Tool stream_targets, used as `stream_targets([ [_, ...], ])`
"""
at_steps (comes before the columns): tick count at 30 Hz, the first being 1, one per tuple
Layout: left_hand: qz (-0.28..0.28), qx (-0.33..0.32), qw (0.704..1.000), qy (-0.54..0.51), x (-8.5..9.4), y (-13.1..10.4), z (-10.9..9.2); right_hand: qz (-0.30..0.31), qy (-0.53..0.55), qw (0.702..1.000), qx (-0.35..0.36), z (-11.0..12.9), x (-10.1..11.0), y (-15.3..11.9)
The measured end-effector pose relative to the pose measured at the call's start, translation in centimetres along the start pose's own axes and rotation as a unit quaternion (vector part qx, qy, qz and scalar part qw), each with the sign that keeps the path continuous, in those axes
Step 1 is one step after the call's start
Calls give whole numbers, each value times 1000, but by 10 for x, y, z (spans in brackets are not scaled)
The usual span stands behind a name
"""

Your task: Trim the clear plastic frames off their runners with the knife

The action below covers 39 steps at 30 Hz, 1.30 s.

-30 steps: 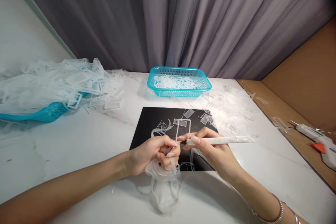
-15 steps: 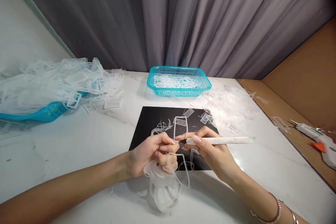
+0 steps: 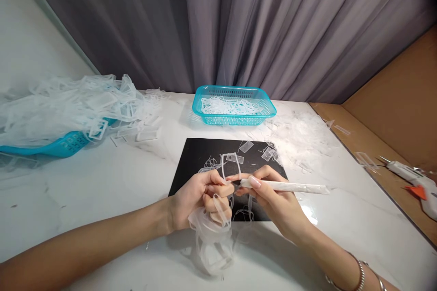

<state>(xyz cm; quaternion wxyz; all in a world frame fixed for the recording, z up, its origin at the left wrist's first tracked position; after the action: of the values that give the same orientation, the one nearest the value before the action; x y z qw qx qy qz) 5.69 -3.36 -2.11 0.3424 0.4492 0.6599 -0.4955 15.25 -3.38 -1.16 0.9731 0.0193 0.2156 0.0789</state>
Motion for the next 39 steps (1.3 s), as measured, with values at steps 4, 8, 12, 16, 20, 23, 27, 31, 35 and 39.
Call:
stream_targets([
  [4, 6, -7, 998, 62, 0, 2, -3, -25, -53, 998, 16, 4, 5, 0],
  [8, -84, -8, 950, 300, 7, -3, -22, -23, -208, 978, 14, 18, 12, 0],
  [12, -275, -129, 764, 569, 4, -23, -61, -35, -317, 948, 11, 31, 18, 0],
  [16, -297, -222, 577, 728, -22, -33, -63, -27, -334, 942, 10, 31, 16, 0],
  [20, -269, -220, 478, 806, -31, -29, -46, -17, -329, 944, 6, 28, 13, -2],
  [23, -244, -221, 420, 846, -31, -27, -39, -15, -341, 940, 4, 27, 11, -3],
  [27, -226, -226, 379, 868, -30, -26, -35, -14, -350, 937, -2, 25, 11, -3],
  [31, -251, -241, 407, 845, -28, -26, -39, -50, -309, 949, -35, 23, 18, -1],
  [35, -280, -276, 450, 802, -27, -29, -43, -68, -239, 966, -72, 17, 20, -1],
  [39, -311, -290, 527, 736, -21, -30, -46, -71, -207, 973, -73, 12, 21, -1],
])
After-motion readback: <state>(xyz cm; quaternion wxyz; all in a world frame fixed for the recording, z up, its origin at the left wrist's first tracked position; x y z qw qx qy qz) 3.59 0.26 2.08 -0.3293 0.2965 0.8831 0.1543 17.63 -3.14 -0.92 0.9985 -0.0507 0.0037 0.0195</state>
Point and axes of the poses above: each hand's wrist, its own y-axis towards the middle knuckle, its own x-axis out of the back of the hand, z = x × y, the point moved 7 cm from there along y, towards the middle knuckle, and after that the axes turned 1 degree about -z, right-handed, at the moved point
